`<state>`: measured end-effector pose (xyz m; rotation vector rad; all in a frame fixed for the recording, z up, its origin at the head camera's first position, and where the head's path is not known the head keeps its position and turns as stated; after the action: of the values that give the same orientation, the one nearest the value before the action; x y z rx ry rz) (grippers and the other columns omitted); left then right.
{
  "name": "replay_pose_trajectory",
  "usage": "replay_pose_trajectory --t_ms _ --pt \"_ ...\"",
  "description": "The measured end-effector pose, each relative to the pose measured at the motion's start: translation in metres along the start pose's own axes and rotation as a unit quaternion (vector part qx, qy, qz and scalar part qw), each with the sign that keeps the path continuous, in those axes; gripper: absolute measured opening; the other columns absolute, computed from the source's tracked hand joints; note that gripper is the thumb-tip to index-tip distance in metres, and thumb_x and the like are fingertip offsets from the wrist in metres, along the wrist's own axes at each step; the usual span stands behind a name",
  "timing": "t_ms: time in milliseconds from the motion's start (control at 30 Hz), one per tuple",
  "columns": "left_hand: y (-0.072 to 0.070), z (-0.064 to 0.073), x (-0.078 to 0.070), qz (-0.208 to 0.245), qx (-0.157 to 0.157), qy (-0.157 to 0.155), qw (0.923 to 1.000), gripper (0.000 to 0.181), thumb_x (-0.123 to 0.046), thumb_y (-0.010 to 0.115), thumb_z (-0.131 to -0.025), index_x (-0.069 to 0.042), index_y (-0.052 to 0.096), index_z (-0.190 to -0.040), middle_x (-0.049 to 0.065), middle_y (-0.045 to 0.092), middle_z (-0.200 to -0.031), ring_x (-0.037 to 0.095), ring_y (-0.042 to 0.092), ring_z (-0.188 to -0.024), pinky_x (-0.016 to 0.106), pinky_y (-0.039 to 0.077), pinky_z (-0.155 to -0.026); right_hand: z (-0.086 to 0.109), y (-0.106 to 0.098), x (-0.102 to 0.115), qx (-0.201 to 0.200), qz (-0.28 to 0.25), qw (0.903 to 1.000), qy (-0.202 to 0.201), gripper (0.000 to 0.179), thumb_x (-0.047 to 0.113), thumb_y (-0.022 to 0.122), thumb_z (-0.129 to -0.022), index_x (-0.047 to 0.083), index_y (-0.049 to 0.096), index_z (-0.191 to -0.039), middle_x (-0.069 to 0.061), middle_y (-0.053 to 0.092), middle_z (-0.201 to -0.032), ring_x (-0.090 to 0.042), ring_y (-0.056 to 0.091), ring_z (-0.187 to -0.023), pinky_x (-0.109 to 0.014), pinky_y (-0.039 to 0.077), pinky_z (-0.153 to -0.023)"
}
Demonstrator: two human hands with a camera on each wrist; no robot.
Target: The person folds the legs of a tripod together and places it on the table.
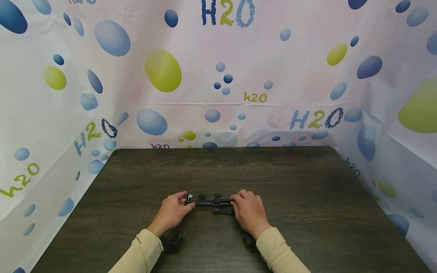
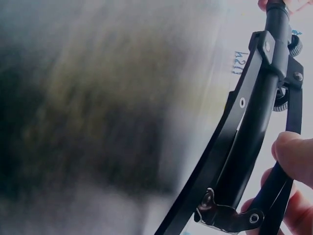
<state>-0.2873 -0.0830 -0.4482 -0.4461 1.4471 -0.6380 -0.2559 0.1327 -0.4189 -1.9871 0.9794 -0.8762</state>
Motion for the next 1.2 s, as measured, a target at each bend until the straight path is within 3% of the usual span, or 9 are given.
replay_pose_trajectory --t_ms 1200 --pt "0.006 -0.004 0.011 -0.033 0.011 -0.047 0.9983 0.057 -0.019 0.075 -0.091 0.010 0.055 -0.136 0.022 0.069 -0.115 0.036 0.064 -0.110 0.051 0.052 -0.089 -0.001 0.009 -0.002 0.031 -0.004 0.9990 0.033 0.007 0.011 0.077 -0.089 0.013 0.075 -0.095 -0.002 0.064 -0.090 -0.024 0.062 -0.082 -0.045 0.049 -0.068"
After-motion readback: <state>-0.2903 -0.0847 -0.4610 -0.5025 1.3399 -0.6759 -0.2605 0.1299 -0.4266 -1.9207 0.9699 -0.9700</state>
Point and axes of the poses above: each hand's wrist, its own z-axis away from the middle knuckle, its own y-axis out of the palm, x = y × z, the point moved 10 cm from there along -z, towards the middle knuckle
